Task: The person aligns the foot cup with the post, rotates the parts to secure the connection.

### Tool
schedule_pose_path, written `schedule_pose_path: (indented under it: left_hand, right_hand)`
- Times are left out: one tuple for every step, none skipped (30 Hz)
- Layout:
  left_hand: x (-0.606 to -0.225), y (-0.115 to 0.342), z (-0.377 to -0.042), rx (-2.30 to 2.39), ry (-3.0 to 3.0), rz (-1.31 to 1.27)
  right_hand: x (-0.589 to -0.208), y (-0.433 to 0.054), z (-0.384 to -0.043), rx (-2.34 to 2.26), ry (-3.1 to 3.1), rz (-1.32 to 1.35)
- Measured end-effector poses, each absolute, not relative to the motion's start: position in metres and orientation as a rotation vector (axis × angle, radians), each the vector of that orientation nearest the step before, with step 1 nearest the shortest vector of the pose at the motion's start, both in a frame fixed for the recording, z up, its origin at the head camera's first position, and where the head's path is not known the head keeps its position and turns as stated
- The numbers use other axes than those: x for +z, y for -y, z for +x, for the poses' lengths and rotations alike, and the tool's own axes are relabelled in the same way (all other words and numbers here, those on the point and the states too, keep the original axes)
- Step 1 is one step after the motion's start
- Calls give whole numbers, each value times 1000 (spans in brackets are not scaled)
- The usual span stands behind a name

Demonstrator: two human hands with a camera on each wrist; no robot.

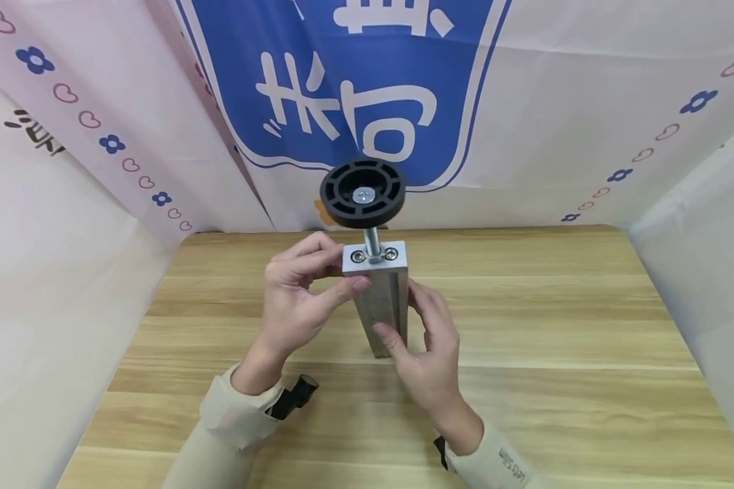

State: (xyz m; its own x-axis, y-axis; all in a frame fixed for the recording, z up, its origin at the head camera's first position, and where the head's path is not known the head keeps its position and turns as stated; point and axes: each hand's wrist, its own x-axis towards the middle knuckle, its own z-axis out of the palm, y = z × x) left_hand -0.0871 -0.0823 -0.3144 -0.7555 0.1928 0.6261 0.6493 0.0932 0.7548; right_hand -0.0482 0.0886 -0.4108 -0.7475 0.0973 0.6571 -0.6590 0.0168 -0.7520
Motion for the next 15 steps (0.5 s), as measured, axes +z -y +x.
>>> schedule_pose_path:
  left_hand:
    - [-314,82,-87,-1703,2018,-820]
    - [-314,82,-86,-1706,2023,-811]
    - [-313,82,-86,-1710,2029,-800]
    - [-313,82,-86,-1714,2036,-790]
    - [-313,82,-85,-1717,2044,-780]
    - [-313,82,-85,-1719,2052,-770]
    - [-312,82,-84,-1721,2059,-762]
    - [-311,81,-84,-1722,2065,-754]
    - [-310,81,-83,-1720,2073,-748]
    - [-309,81,-82,-1717,2080,-743]
    - [-308,81,-82,-1712,2089,-736]
    - [-307,81,-81,-1709,2097,-731]
    - [-307,80,-81,-1708,2103,-725]
    - [-306,80,-81,-1710,2106,-719]
    - [-306,80,-81,-1713,2108,-715]
  right_hand:
    - [-412,-88,-48,1771,1761,572]
    - [-413,-88,-47,1758,1768,571]
    - [-414,-87,-47,1740,1774,569]
    - [-416,-87,-47,1718,1785,562]
    - [-417,-86,-46,1692,1799,552]
    - [-418,-86,-46,1666,1814,539]
    - [-419,-85,-45,1632,1836,518]
    - [-421,-84,-44,1595,1859,492]
    - [-422,-83,-43,1558,1885,463]
    - [-424,-82,-42,1521,1913,433]
    - [-426,-81,-40,1484,1941,404]
    - [-427,-79,-39,1452,1966,376]
    - [-429,-78,-38,1423,1989,350]
    - [-430,-76,-37,1397,2004,330]
    - [-432,-74,-36,1377,2015,314]
